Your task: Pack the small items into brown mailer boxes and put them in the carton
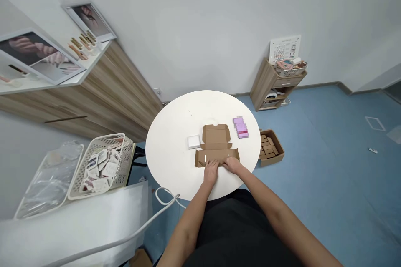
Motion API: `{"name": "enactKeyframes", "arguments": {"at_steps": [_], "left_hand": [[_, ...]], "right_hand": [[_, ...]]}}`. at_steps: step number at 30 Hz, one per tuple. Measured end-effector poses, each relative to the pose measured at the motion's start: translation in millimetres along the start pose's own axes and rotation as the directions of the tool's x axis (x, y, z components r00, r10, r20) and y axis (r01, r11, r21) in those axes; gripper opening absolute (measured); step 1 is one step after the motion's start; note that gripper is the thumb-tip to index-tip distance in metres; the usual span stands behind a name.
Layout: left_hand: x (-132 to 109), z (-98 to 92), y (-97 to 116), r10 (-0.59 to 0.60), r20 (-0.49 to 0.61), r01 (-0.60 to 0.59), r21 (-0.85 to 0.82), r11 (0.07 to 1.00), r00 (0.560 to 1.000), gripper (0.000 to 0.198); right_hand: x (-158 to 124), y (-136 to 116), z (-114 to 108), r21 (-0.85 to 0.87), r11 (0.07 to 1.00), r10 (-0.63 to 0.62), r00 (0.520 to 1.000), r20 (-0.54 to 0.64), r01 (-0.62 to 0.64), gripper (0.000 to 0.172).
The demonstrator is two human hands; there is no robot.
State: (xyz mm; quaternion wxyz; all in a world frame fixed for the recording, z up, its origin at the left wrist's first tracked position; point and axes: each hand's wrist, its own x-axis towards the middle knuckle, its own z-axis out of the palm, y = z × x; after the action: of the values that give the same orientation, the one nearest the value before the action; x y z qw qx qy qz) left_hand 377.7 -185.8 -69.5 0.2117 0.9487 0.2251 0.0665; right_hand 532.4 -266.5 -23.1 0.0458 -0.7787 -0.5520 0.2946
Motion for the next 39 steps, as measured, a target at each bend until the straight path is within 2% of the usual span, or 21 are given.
{"name": "enactKeyframes", "arguments": {"at_steps": [2,4,6,8,9,11,13,15,20,26,32,39], "left_hand": [[-0.5,3.4,2.9,-0.028,-0.033,0.028,0.013,1.000,0.999,0.039],[-0.4,6.9,6.5,-0.059,-0.067,0.060,0.023,0.998,0.996,0.039],[0.6,10.2,10.2,-0.080,-0.094,0.083,0.027,0.996,0.992,0.040],[3.1,13.0,13.2,-0.095,-0.105,0.099,0.028,0.995,0.990,0.041],[4.9,14.0,14.4,-0.106,-0.101,0.109,0.028,0.994,0.989,0.042],[9.3,15.2,16.6,-0.133,-0.080,0.135,0.031,0.990,0.988,0.043],[14.0,15.2,18.5,-0.154,-0.049,0.156,0.036,0.987,0.987,0.043],[17.7,14.6,20.4,-0.163,-0.022,0.164,0.044,0.986,0.986,0.042],[20.3,13.0,24.9,-0.183,0.008,0.182,0.077,0.980,0.983,0.040],[27.6,6.6,30.2,-0.197,0.071,0.185,0.148,0.971,0.978,0.038],[43.7,-4.3,29.0,-0.037,0.157,0.005,0.194,0.981,0.987,0.031],[54.8,-16.1,27.2,0.052,0.180,-0.082,0.160,0.984,0.982,0.034]], "right_hand": [[5.9,7.0,-5.0,0.055,0.998,0.007,0.998,-0.067,-0.003,0.026],[15.5,16.7,-13.7,0.147,0.987,0.094,0.970,-0.226,-0.061,0.028],[28.1,27.9,-24.9,0.257,0.957,0.231,0.891,-0.392,-0.135,0.020],[41.8,38.1,-36.2,0.362,0.912,0.352,0.818,-0.455,-0.192,0.016],[48.4,42.1,-41.1,0.420,0.879,0.409,0.808,-0.425,-0.225,0.022],[60.7,46.9,-48.3,0.519,0.796,0.497,0.825,-0.269,-0.310,0.035],[71.2,47.9,-52.0,0.569,0.725,0.531,0.841,-0.102,-0.389,0.045],[79.8,46.5,-53.1,0.571,0.702,0.536,0.844,-0.030,-0.425,0.046],[93.9,43.2,-55.2,0.531,0.697,0.560,0.828,0.015,-0.481,0.034],[91.3,45.0,-56.0,0.498,0.724,0.558,0.830,-0.014,-0.478,0.032],[75.4,48.9,-52.5,0.471,0.731,0.569,0.822,-0.022,-0.494,0.030],[68.1,47.7,-54.8,0.420,0.775,0.529,0.848,-0.021,-0.473,0.029]]}}
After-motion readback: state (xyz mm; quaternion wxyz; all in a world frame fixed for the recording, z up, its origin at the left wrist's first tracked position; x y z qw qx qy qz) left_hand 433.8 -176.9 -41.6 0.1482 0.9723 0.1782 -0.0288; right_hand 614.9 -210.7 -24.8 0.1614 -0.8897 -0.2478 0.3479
